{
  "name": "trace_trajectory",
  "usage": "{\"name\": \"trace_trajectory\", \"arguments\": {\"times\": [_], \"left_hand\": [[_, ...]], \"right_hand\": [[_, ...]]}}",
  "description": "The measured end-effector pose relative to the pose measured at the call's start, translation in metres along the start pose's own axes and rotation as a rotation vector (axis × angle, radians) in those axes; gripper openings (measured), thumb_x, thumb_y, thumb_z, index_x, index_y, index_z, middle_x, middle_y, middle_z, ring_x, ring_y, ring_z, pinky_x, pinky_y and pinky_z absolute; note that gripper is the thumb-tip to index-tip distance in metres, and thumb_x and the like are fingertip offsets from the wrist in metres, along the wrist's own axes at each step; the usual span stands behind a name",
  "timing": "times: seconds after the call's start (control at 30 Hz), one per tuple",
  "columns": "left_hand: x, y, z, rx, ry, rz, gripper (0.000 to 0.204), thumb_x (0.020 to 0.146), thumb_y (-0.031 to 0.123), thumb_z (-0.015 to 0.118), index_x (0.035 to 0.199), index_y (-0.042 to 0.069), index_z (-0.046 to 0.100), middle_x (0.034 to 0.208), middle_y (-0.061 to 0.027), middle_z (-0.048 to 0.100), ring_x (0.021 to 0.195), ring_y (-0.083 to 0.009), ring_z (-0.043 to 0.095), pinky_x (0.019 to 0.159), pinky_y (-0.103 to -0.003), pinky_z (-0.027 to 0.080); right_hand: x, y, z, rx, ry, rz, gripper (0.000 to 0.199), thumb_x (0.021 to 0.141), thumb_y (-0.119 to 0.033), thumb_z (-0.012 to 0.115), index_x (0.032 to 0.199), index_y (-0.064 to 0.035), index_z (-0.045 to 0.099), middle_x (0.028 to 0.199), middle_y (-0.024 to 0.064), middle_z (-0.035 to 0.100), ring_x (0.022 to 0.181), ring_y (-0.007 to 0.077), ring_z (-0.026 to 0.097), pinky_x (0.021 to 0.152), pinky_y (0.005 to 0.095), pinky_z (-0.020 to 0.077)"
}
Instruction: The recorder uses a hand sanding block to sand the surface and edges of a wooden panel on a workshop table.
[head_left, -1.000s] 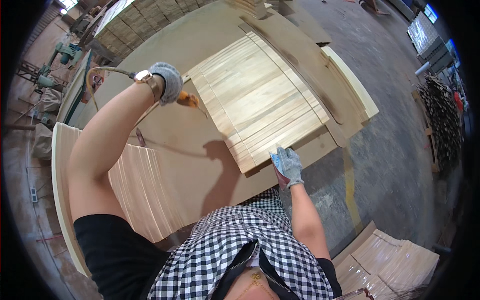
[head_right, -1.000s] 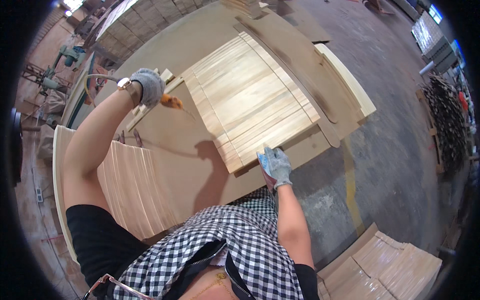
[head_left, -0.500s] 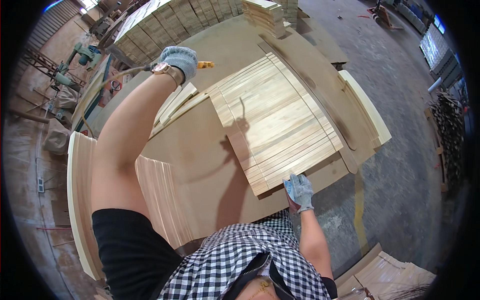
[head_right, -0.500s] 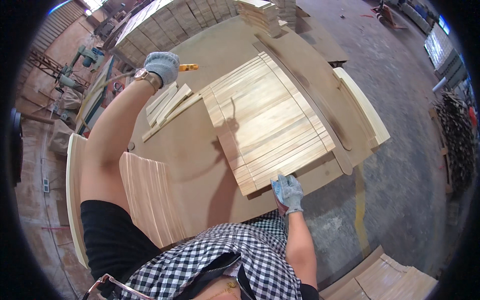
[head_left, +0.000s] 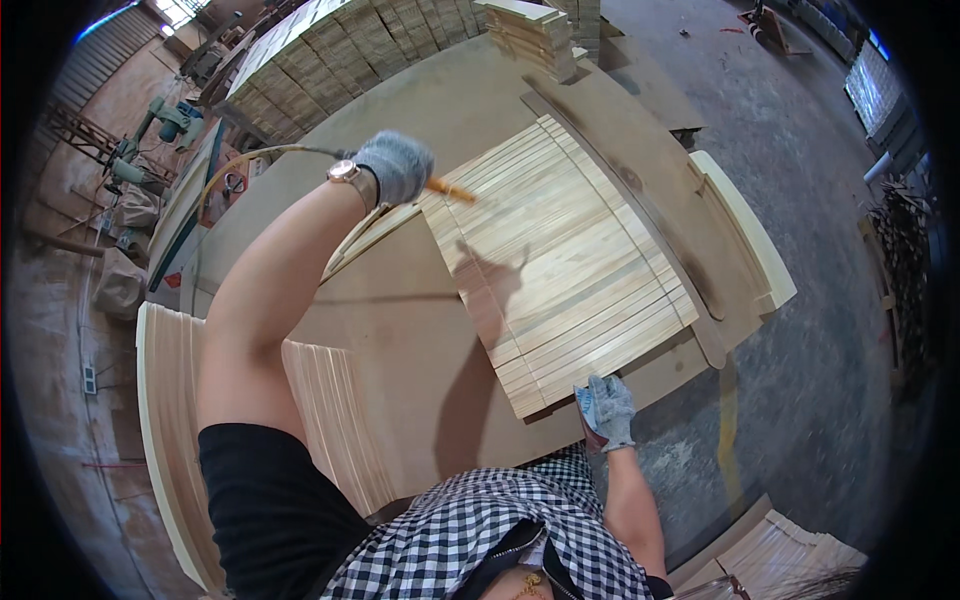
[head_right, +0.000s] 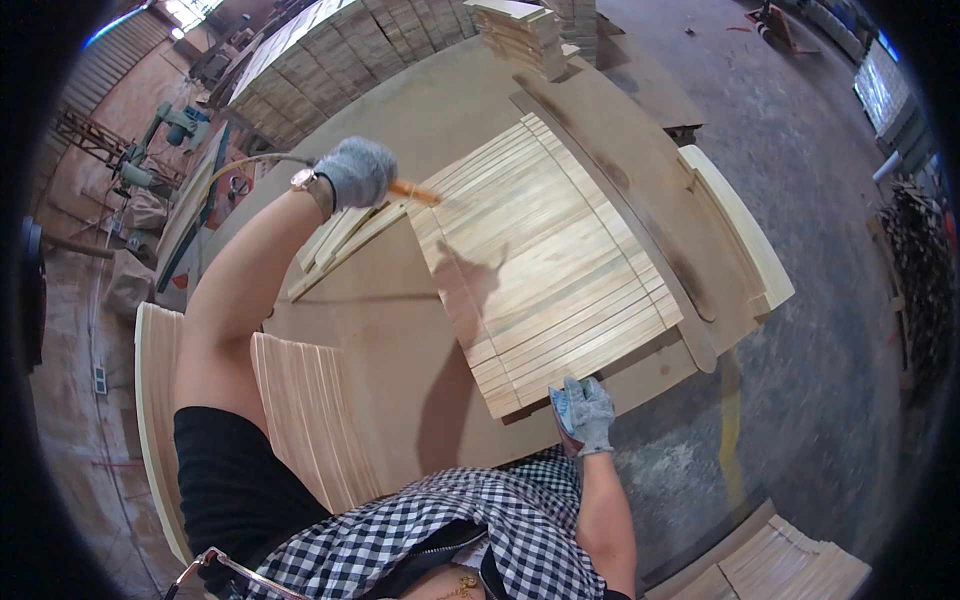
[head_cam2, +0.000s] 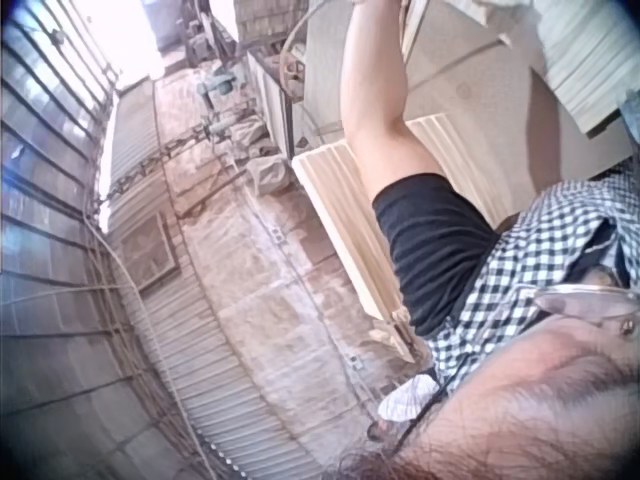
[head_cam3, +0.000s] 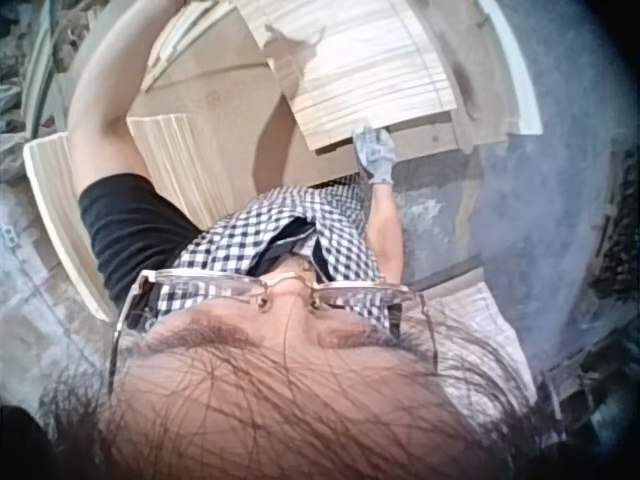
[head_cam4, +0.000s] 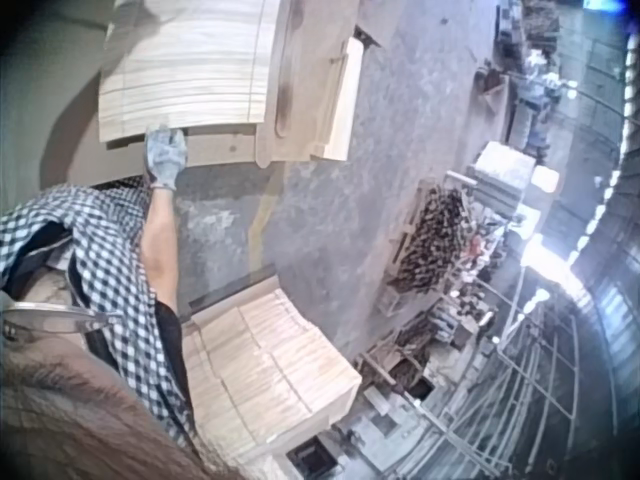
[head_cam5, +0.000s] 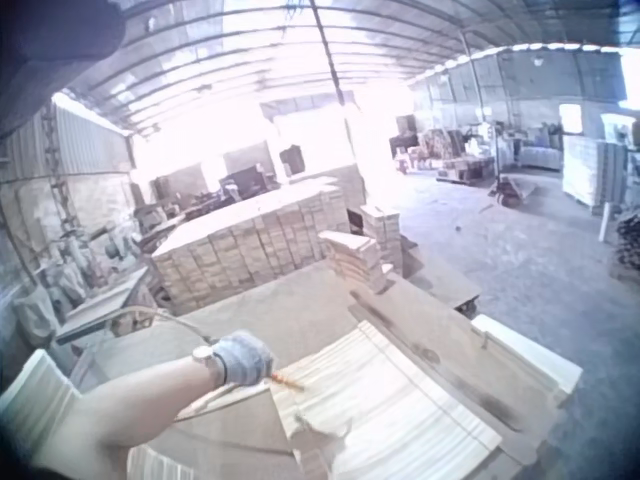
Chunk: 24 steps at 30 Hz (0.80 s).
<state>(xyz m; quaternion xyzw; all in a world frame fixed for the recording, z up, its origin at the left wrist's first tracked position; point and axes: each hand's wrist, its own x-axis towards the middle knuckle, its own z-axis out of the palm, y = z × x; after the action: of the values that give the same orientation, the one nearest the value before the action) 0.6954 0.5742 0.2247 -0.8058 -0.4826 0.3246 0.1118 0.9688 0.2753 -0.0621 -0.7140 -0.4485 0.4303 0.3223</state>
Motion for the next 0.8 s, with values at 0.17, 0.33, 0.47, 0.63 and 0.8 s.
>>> {"name": "trace_trajectory", "arguments": {"times": [0.17,0.33,0.47,0.63,0.8], "left_hand": [[-0.018,0.014,0.019,-0.161,-0.451,0.169,0.025,0.066,0.03,0.064,0.082,0.011,0.069,0.074,-0.0106,0.066,0.074,-0.0279,0.065,0.068,-0.037,0.051],[-0.003,-0.014,0.032,-0.127,-0.274,-0.054,0.022,0.068,0.026,0.062,0.083,0.011,0.068,0.074,-0.0115,0.066,0.075,-0.0277,0.065,0.065,-0.037,0.051],[0.02,-0.029,0.034,-0.224,-0.035,-0.334,0.021,0.073,0.019,0.057,0.087,0.01,0.068,0.081,-0.0155,0.066,0.077,-0.03,0.065,0.067,-0.04,0.051],[0.031,0.016,-0.004,-0.413,0.052,-0.262,0.022,0.075,0.018,0.055,0.09,0.008,0.067,0.084,-0.0156,0.066,0.077,-0.03,0.065,0.069,-0.04,0.051],[0.023,0.039,-0.009,-0.389,-0.052,-0.128,0.022,0.074,0.017,0.055,0.089,0.006,0.067,0.083,-0.0162,0.066,0.077,-0.0304,0.065,0.068,-0.04,0.052]], "right_hand": [[-0.002,0.017,0.001,-0.286,-0.037,-0.168,0.016,0.086,-0.022,0.055,0.096,-0.0102,0.06,0.087,0.0134,0.056,0.082,0.031,0.054,0.068,0.0421,0.0439],[-0.01,-0.014,-0.005,-0.192,0.039,-0.128,0.023,0.089,-0.026,0.051,0.084,-0.0059,0.06,0.08,0.0155,0.057,0.077,0.0331,0.054,0.066,0.0439,0.0425],[-0.008,-0.02,-0.003,-0.084,0.03,-0.043,0.035,0.088,-0.036,0.053,0.078,-0.0034,0.06,0.074,0.016,0.06,0.069,0.034,0.057,0.06,0.0418,0.0444],[-0.005,0.002,0.001,-0.162,0.059,-0.227,0.045,0.085,-0.046,0.055,0.078,-0.0024,0.061,0.073,0.0161,0.063,0.069,0.0342,0.06,0.061,0.0386,0.0471],[-0.005,0.026,0.001,-0.27,0.111,-0.388,0.017,0.082,-0.025,0.06,0.084,-0.0077,0.057,0.069,0.0132,0.054,0.062,0.0339,0.054,0.054,0.042,0.0427]]}}
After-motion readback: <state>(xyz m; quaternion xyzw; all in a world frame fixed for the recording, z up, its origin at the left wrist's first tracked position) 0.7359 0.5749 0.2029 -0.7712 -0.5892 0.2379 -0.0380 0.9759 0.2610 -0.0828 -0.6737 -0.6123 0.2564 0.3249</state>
